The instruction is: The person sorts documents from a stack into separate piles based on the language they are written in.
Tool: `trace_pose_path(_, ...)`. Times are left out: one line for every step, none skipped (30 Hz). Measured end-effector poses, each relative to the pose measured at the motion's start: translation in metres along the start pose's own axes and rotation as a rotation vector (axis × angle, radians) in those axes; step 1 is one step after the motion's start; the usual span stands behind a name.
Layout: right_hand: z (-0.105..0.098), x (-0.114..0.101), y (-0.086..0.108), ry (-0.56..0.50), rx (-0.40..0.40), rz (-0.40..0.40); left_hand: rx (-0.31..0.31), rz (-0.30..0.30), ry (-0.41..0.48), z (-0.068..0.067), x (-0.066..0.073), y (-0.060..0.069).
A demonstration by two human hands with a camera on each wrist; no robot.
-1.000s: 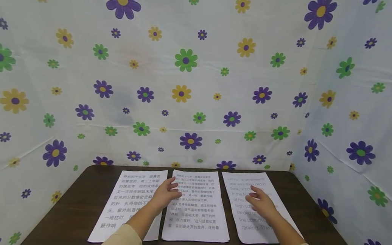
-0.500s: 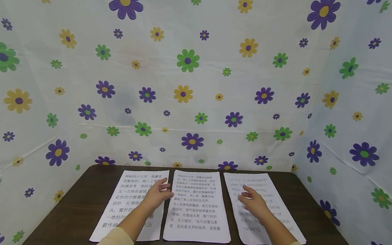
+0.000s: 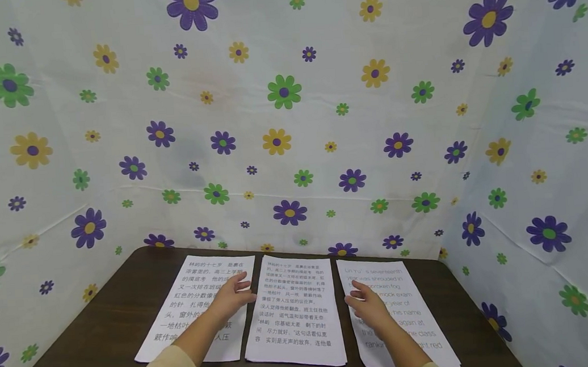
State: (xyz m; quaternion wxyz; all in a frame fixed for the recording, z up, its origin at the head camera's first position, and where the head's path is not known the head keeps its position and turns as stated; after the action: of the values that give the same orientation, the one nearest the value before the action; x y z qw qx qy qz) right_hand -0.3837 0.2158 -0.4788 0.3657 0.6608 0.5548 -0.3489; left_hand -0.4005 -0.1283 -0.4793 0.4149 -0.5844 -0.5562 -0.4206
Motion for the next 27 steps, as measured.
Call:
trace_pose_path(0.002, 0.001, 0.000, 0.002, -0.003, 0.004, 0.001, -0.008, 0.004, 0.000, -0.003, 0.000)
trace_pose_path(0.004, 0.001, 0.000, 0.004, -0.007, 0.005, 0.001, -0.014, 0.006, 0.001, -0.005, 0.000)
trace_pose_path(0.006, 0.002, 0.001, 0.007, -0.010, 0.004, 0.001, -0.021, 0.007, 0.001, -0.007, 0.001)
trace_pose_path(0.008, 0.002, 0.001, 0.006, -0.013, 0.010, -0.002, -0.021, 0.009, 0.002, -0.008, 0.001)
trace_pose_path(0.010, 0.003, 0.001, 0.005, -0.017, 0.014, -0.006, -0.020, 0.012, 0.003, -0.010, 0.002)
trace_pose_path(0.011, 0.004, 0.002, -0.001, -0.022, 0.018, -0.010, -0.020, 0.008, 0.004, -0.011, 0.003)
trace_pose_path(0.013, 0.004, 0.002, -0.008, -0.026, 0.019, -0.012, -0.022, 0.009, 0.005, -0.012, 0.003)
trace_pose_path(0.014, 0.003, 0.003, -0.011, -0.030, 0.018, -0.016, -0.020, 0.003, 0.006, -0.013, 0.004)
trace_pose_path(0.016, 0.003, 0.003, -0.014, -0.035, 0.015, -0.022, -0.019, 0.000, 0.007, -0.013, 0.005)
trace_pose_path(0.017, 0.003, 0.004, -0.020, -0.039, 0.019, -0.026, -0.019, 0.000, 0.009, -0.014, 0.005)
trace_pose_path(0.018, 0.003, 0.005, -0.024, -0.045, 0.018, -0.029, -0.023, -0.003, 0.010, -0.015, 0.005)
trace_pose_path(0.019, 0.003, 0.005, -0.028, -0.051, 0.016, -0.032, -0.028, -0.005, 0.011, -0.015, 0.006)
trace_pose_path(0.020, 0.002, 0.005, -0.028, -0.057, 0.012, -0.037, -0.032, -0.003, 0.012, -0.015, 0.006)
trace_pose_path(0.022, 0.002, 0.005, -0.028, -0.063, 0.014, -0.040, -0.038, 0.001, 0.013, -0.016, 0.007)
trace_pose_path(0.023, 0.002, 0.006, -0.028, -0.071, 0.014, -0.042, -0.045, 0.007, 0.014, -0.016, 0.007)
trace_pose_path(0.024, 0.002, 0.006, -0.032, -0.076, 0.024, -0.043, -0.051, 0.016, 0.015, -0.017, 0.007)
trace_pose_path(0.026, 0.002, 0.005, -0.030, -0.081, 0.028, -0.047, -0.058, 0.021, 0.016, -0.017, 0.008)
trace_pose_path(0.027, 0.002, 0.005, -0.028, -0.087, 0.035, -0.050, -0.063, 0.026, 0.017, -0.017, 0.008)
trace_pose_path(0.028, 0.003, 0.005, -0.024, -0.089, 0.046, -0.053, -0.071, 0.035, 0.018, -0.017, 0.009)
trace_pose_path(0.029, 0.004, 0.005, -0.019, -0.091, 0.060, -0.055, -0.079, 0.046, 0.019, -0.017, 0.009)
trace_pose_path(0.030, 0.004, 0.004, -0.013, -0.093, 0.070, -0.057, -0.086, 0.054, 0.020, -0.017, 0.009)
trace_pose_path(0.031, 0.005, 0.004, -0.014, -0.095, 0.083, -0.061, -0.091, 0.060, 0.021, -0.016, 0.010)
trace_pose_path(0.032, 0.006, 0.004, -0.013, -0.097, 0.090, -0.064, -0.095, 0.064, 0.022, -0.016, 0.010)
trace_pose_path(0.033, 0.006, 0.004, -0.013, -0.096, 0.099, -0.063, -0.101, 0.069, 0.023, -0.016, 0.010)
trace_pose_path(0.033, 0.007, 0.004, -0.011, -0.095, 0.103, -0.062, -0.107, 0.076, 0.024, -0.016, 0.010)
trace_pose_path(0.034, 0.007, 0.003, -0.010, -0.096, 0.105, -0.058, -0.111, 0.074, 0.024, -0.016, 0.010)
trace_pose_path(0.034, 0.007, 0.003, -0.010, -0.096, 0.103, -0.056, -0.114, 0.069, 0.025, -0.017, 0.010)
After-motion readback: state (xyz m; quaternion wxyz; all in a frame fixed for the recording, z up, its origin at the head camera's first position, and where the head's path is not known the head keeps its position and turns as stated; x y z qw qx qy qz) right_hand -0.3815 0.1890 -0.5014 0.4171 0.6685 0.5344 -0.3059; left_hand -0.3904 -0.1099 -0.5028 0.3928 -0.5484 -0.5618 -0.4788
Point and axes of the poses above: each hand's wrist, its own y-axis away from the middle knuckle, its own z-axis out of the palm, x = y × z, the point moved 7 cm from there along -y, towards the middle knuckle, and after that the axes turned 5 degrees about z, right-handed, at the moved point
